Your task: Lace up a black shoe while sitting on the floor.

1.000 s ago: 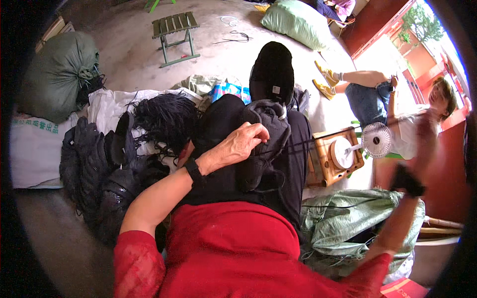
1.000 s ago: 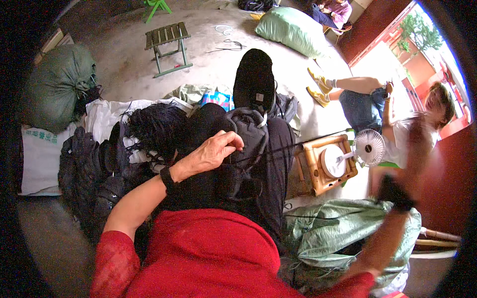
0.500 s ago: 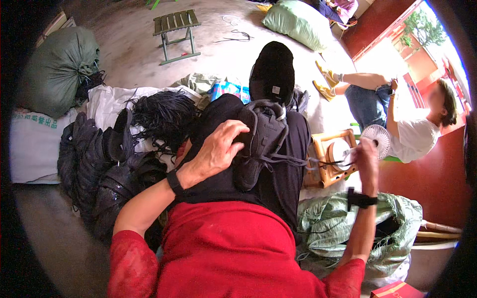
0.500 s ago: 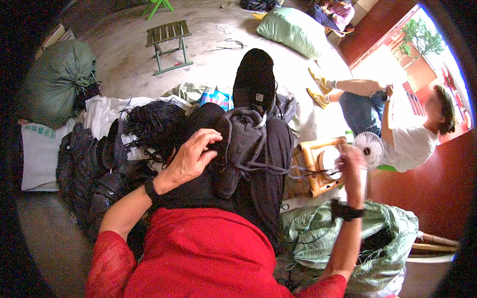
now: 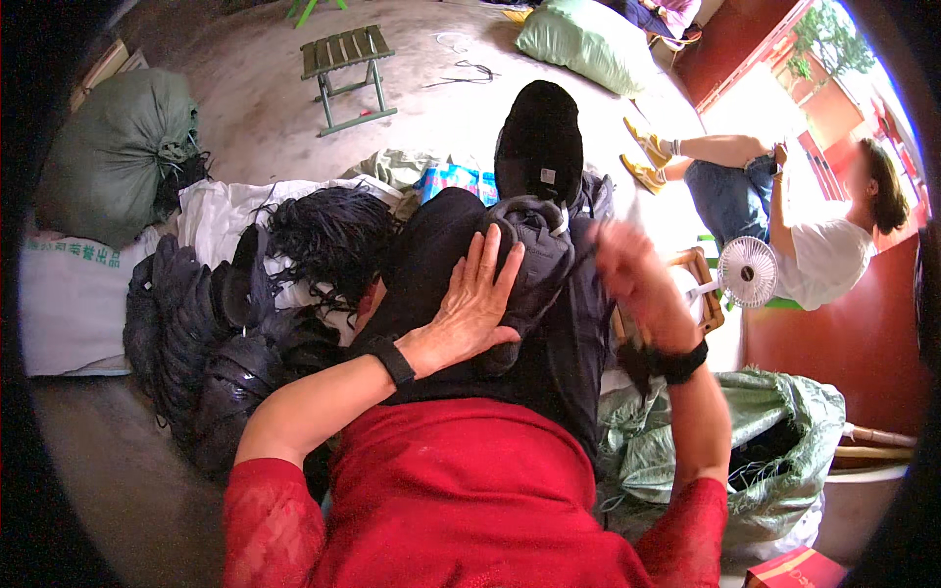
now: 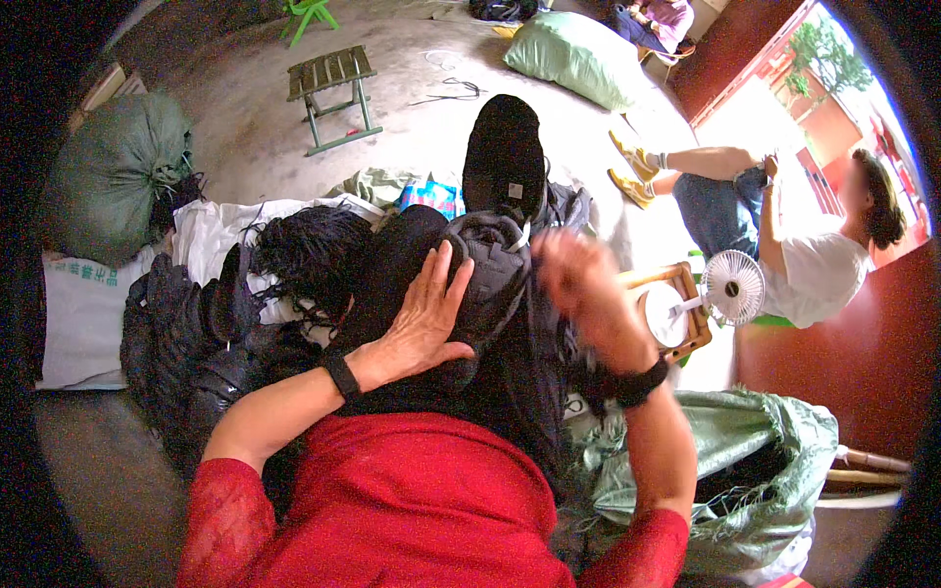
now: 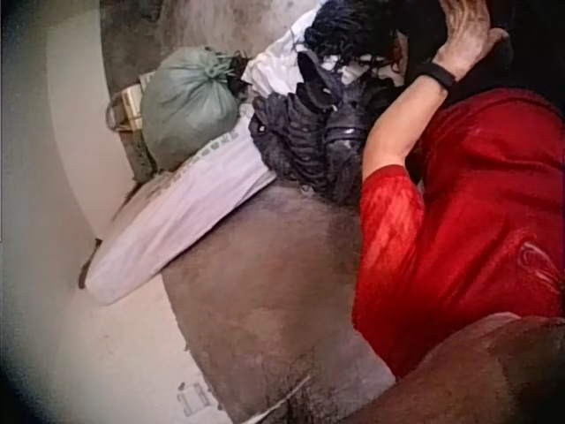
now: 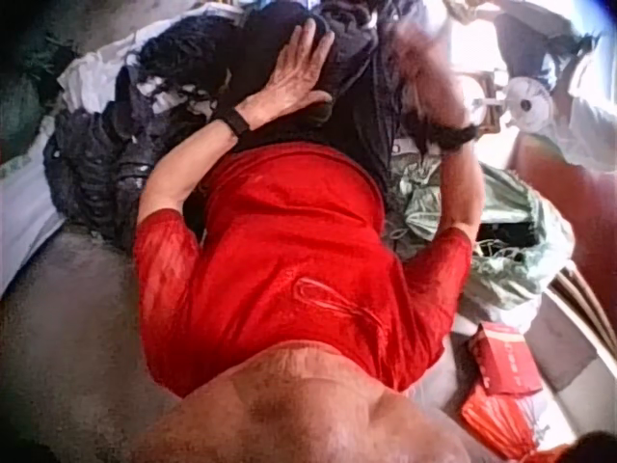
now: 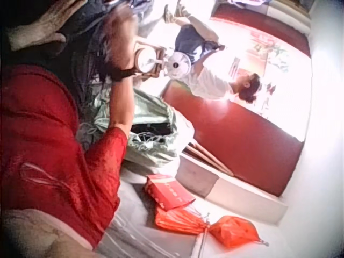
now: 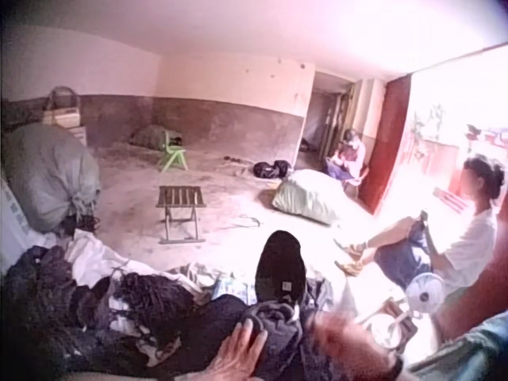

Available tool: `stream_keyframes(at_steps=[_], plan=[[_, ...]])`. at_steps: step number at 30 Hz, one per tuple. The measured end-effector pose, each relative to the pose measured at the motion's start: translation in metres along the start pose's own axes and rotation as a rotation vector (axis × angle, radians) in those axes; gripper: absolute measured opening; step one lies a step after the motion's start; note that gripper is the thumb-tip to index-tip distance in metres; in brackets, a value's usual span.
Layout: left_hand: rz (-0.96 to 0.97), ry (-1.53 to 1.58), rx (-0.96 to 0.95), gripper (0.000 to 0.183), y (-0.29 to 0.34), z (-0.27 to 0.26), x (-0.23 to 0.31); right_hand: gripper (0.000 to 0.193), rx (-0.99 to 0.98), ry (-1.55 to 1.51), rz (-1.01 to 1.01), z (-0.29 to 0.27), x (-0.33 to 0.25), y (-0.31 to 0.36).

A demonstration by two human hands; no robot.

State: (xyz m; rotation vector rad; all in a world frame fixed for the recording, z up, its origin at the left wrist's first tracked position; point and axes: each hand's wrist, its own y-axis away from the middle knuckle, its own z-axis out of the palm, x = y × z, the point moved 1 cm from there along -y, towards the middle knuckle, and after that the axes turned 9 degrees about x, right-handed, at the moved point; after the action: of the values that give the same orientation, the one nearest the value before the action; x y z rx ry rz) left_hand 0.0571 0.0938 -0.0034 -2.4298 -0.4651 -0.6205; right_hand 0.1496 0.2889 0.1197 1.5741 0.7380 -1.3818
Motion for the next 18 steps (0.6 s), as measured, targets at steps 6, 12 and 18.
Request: stream_keyframes(at_steps=[6, 12, 18], plan=[[-0.003, -0.059, -0.015, 0.122, -0.001, 0.0, 0.0, 0.021, 0.023, -0.042, -0.154, 0.023, -0.043, -0.016], [-0.217, 0.402, 0.033, 0.038, -0.022, -0.048, -0.038, 0.029, 0.115, 0.13, -0.356, 0.011, -0.116, 0.041], [0.058, 0.579, -0.294, 0.048, -0.072, -0.055, 0.0, 0.019, 0.065, 0.31, -0.663, 0.027, -0.155, 0.084]])
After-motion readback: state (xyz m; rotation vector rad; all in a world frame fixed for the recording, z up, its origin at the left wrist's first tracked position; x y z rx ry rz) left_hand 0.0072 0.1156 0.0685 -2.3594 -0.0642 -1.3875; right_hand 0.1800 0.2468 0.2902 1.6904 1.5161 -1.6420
